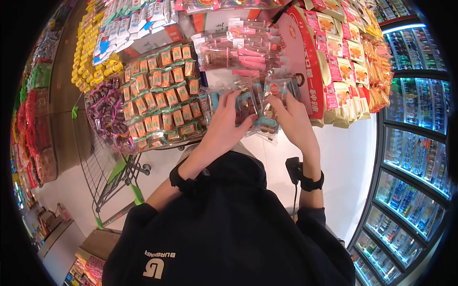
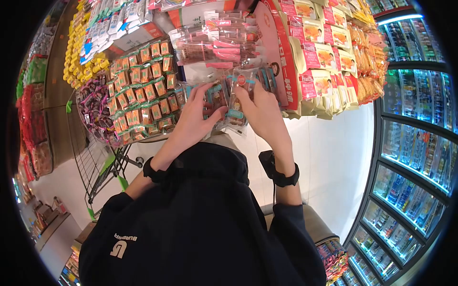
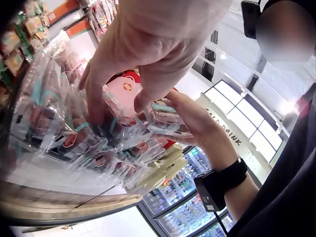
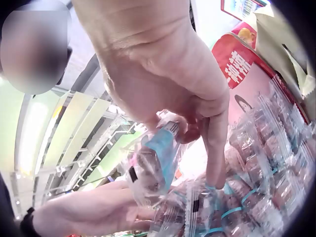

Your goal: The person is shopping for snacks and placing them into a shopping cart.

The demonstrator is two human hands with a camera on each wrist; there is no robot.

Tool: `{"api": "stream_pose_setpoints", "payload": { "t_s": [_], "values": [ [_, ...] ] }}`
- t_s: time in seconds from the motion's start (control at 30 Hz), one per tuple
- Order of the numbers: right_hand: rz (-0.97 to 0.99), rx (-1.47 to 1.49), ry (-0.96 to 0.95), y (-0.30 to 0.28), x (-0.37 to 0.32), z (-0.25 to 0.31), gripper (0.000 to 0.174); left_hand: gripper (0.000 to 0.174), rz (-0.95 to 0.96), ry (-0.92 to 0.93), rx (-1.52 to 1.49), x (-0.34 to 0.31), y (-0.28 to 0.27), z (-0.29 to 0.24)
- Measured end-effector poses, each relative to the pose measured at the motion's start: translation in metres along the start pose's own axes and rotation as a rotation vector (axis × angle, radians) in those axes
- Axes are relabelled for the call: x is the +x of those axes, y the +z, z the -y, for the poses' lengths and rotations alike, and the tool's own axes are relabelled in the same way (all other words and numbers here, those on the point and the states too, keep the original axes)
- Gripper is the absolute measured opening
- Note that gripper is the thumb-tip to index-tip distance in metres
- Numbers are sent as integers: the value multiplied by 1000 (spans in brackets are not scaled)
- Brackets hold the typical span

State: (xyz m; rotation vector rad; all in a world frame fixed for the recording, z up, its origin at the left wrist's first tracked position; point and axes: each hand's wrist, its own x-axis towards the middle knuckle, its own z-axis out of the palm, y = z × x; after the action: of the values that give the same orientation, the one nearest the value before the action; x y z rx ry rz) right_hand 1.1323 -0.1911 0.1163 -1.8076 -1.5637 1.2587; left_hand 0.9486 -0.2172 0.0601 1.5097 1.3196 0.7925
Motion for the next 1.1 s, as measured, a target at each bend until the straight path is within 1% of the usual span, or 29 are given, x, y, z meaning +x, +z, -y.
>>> {"api": "stream_pose_setpoints", "payload": {
  "t_s": [0.03,0.07,0.13,0.2,0.27,0.3,0.37,0.47,0.5,0.57,0.67,0.7,0.8,0.87,0.9,0.93,0.97,1.0,1.03,1.07,1.1],
  "values": [
    [1,47,11,-2,-1,2,42,69,-5,-7,8,0,1,1],
    [-17,119,-35,1,3,-10,41,70,-8,-12,18,1,2,4],
    [3,268,-19,6,11,-30,38,71,-5,-43,13,4,0,4],
    [22,392,-5,8,14,-36,37,70,7,-94,-17,6,-5,-1],
    [40,491,7,9,14,-37,35,73,9,-48,106,7,-11,-5],
    [3,434,-16,11,14,-37,36,75,10,-24,169,7,-12,-6],
    [-71,321,-59,14,15,-37,39,78,-20,16,149,9,-7,1],
    [-102,113,-96,14,20,-42,37,82,-49,31,119,12,-4,2],
    [-98,100,-113,13,19,-37,37,83,-56,28,108,13,-3,1],
    [-91,73,-147,11,14,-25,37,86,-103,85,155,17,1,4],
    [-31,127,-135,11,20,-37,35,91,-156,163,227,25,6,17],
    [-24,179,-111,11,20,-36,33,93,-170,188,251,27,7,19],
    [-24,343,-39,4,16,-32,28,96,-67,75,126,31,4,23],
    [-46,475,3,-1,11,-27,27,96,-56,51,127,31,4,23],
    [-66,568,-28,-2,7,-18,27,97,-50,37,130,31,3,24],
    [-86,661,-60,-3,1,-7,27,98,-85,101,137,32,5,28],
    [-108,753,-95,-4,-3,-1,28,98,-76,92,139,31,6,31],
    [-84,807,-117,-7,-5,-4,29,98,-68,84,141,32,4,29],
    [-115,830,-112,-8,-7,-6,30,99,-59,76,142,32,3,28],
    [-146,852,-109,-7,-10,-8,31,98,-36,72,69,32,3,30],
    [-178,873,-107,-5,-13,-9,33,97,-48,92,80,32,4,34]
  ]
}}
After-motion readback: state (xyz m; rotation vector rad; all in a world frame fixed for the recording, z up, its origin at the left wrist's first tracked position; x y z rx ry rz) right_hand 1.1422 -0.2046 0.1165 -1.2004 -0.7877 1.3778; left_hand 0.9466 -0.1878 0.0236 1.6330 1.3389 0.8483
